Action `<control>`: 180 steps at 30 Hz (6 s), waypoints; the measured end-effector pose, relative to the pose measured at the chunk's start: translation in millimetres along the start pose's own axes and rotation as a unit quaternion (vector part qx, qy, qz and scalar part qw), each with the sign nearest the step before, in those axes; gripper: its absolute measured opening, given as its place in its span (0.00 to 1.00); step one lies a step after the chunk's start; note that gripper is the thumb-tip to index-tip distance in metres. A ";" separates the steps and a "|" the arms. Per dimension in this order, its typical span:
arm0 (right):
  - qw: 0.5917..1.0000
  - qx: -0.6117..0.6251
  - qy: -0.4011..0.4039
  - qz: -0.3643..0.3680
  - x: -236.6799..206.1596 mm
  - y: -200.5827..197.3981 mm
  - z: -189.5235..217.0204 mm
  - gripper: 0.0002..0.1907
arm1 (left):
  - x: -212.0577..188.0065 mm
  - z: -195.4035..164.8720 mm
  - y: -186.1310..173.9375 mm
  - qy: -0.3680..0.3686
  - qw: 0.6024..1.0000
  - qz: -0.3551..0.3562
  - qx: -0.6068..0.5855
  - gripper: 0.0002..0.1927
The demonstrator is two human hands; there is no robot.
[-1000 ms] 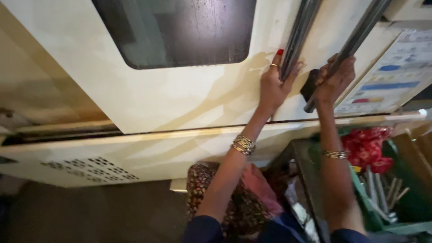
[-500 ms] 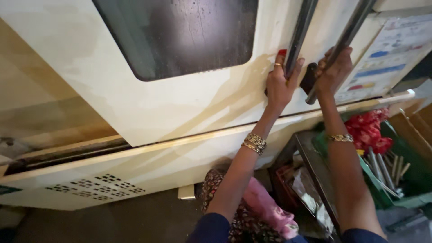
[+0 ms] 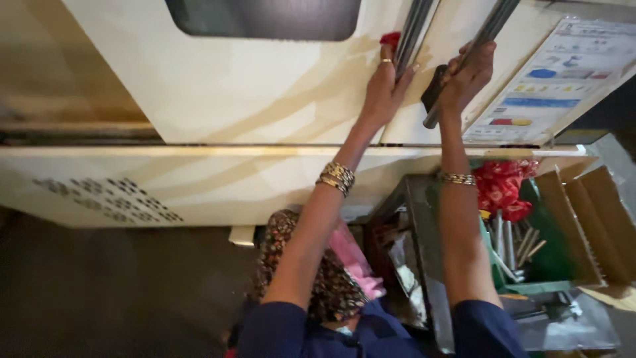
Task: The person sits on the floor and repeatedly inserts a red fabric piece into a metal tube, then uses a yellow-handled tool to press or secure it. The person opens and closes a nearby cabinet door multiple times while handling the tubes and fabric pieces.
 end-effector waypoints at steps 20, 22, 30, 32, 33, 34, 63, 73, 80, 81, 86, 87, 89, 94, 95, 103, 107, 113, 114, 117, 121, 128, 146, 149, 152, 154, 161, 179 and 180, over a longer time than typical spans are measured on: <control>0.996 0.089 0.017 0.025 -5.4 -0.7 -70.8 0.18 | -77.6 0.0 22.2 0.191 0.899 0.128 0.373 0.17; 0.994 0.095 0.001 0.059 -4.7 1.9 -73.9 0.15 | -45.0 -12.8 -11.1 0.211 0.886 -0.058 0.409 0.36; 0.998 0.012 -0.058 0.023 -0.1 -15.4 -62.6 0.22 | 35.4 15.4 -6.3 0.011 0.986 0.033 0.163 0.40; 0.998 0.066 -0.017 0.014 -3.5 -17.7 -59.6 0.25 | 30.7 23.1 9.1 -0.064 0.991 0.089 0.070 0.39; 0.998 0.058 -0.025 0.024 -6.5 -17.1 -55.5 0.26 | 27.2 25.8 8.6 -0.084 0.993 0.083 -0.003 0.41; 0.998 0.050 -0.032 0.035 -10.7 -15.5 -50.7 0.27 | 22.9 28.0 7.3 -0.106 0.989 0.076 -0.074 0.43; 0.987 -0.076 -0.130 0.050 -17.1 -38.0 -52.8 0.22 | -3.6 57.6 22.1 -0.099 0.994 0.015 -0.045 0.28; 0.990 -0.085 -0.103 0.042 -19.0 -49.3 -64.5 0.16 | -4.7 57.2 25.4 -0.082 0.989 0.000 -0.126 0.29; 0.991 -0.072 -0.095 0.058 -21.8 -50.0 -65.3 0.17 | -5.1 54.0 25.0 -0.049 0.991 -0.011 -0.126 0.26; 0.991 -0.075 -0.096 0.059 -22.4 -49.9 -65.0 0.16 | -5.4 56.1 25.7 -0.056 0.992 -0.008 -0.116 0.28; 0.990 -0.094 -0.101 0.035 -21.0 -49.4 -62.4 0.17 | -4.7 51.7 25.6 -0.025 0.986 -0.013 -0.167 0.31; 0.989 -0.092 -0.107 0.036 -20.6 -48.1 -60.8 0.17 | -5.2 51.6 25.8 -0.022 0.984 -0.010 -0.178 0.30; 0.988 -0.091 -0.119 0.038 -19.9 -45.6 -57.4 0.17 | -6.4 53.1 27.0 -0.031 0.983 -0.009 -0.179 0.29; 0.989 -0.110 -0.101 0.012 -15.7 -49.5 -58.2 0.17 | -7.4 55.6 32.1 -0.043 0.990 -0.003 -0.133 0.21; 0.988 -0.110 -0.104 0.018 -15.9 -49.2 -57.7 0.17 | -7.1 56.1 33.0 -0.053 0.985 -0.005 -0.163 0.23; 0.992 -0.092 -0.082 0.012 -16.4 -51.9 -59.4 0.18 | -11.3 62.7 35.5 -0.082 0.981 -0.006 -0.173 0.21; 0.991 -0.094 -0.092 0.021 -18.4 -50.8 -56.0 0.18 | -10.9 62.8 35.9 -0.084 0.981 -0.004 -0.175 0.23; 0.991 -0.094 -0.090 0.019 -16.6 -50.7 -54.9 0.17 | -12.8 67.1 38.6 -0.116 0.986 0.009 -0.119 0.21; 0.991 -0.088 -0.095 0.022 -16.3 -50.2 -54.0 0.18 | -11.7 62.7 37.2 -0.092 0.985 0.002 -0.143 0.22; 0.991 -0.086 -0.099 0.024 -15.4 -50.1 -53.2 0.18 | -11.0 59.1 36.8 -0.072 0.983 -0.001 -0.170 0.21; 0.989 -0.107 -0.095 0.019 -15.4 -51.3 -54.0 0.18 | -11.8 61.4 37.0 -0.076 0.986 0.003 -0.148 0.21; 0.992 -0.089 -0.087 0.033 -18.0 -50.6 -55.4 0.18 | -12.1 60.9 36.7 -0.076 0.981 -0.004 -0.181 0.22; 0.989 -0.099 -0.103 0.032 -16.4 -57.8 -67.2 0.18 | -13.2 65.9 34.9 -0.091 0.984 0.008 -0.155 0.21; 0.985 -0.128 -0.113 0.032 -15.8 -57.1 -66.4 0.18 | -12.8 65.8 35.3 -0.085 0.983 0.007 -0.160 0.20; 0.984 -0.129 -0.120 0.029 -16.2 -57.2 -64.8 0.19 | -12.6 64.9 34.1 -0.071 0.985 -0.002 -0.157 0.20; 0.986 -0.119 -0.115 0.034 -17.2 -56.9 -65.1 0.18 | -13.2 68.1 34.3 -0.081 0.988 -0.002 -0.132 0.19; 0.987 -0.118 -0.102 0.033 -17.3 -57.9 -68.3 0.18 | -13.1 63.7 32.8 -0.058 0.986 -0.004 -0.156 0.18; 0.986 -0.125 -0.106 0.028 -18.9 -57.5 -66.1 0.18 | -14.1 68.4 37.1 -0.079 0.985 0.011 -0.150 0.20; 0.987 -0.121 -0.101 0.025 -18.7 -58.5 -67.1 0.18 | -13.4 65.2 35.4 -0.064 0.982 0.004 -0.176 0.21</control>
Point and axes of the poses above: each hand's wrist, its own x-axis towards the middle knuckle, its own y-axis out of the palm, z = x × y, the point moved 8 cm from there along x, towards the middle knuckle, and after that the axes turned 12 degrees about -z, right-handed, at the moved point
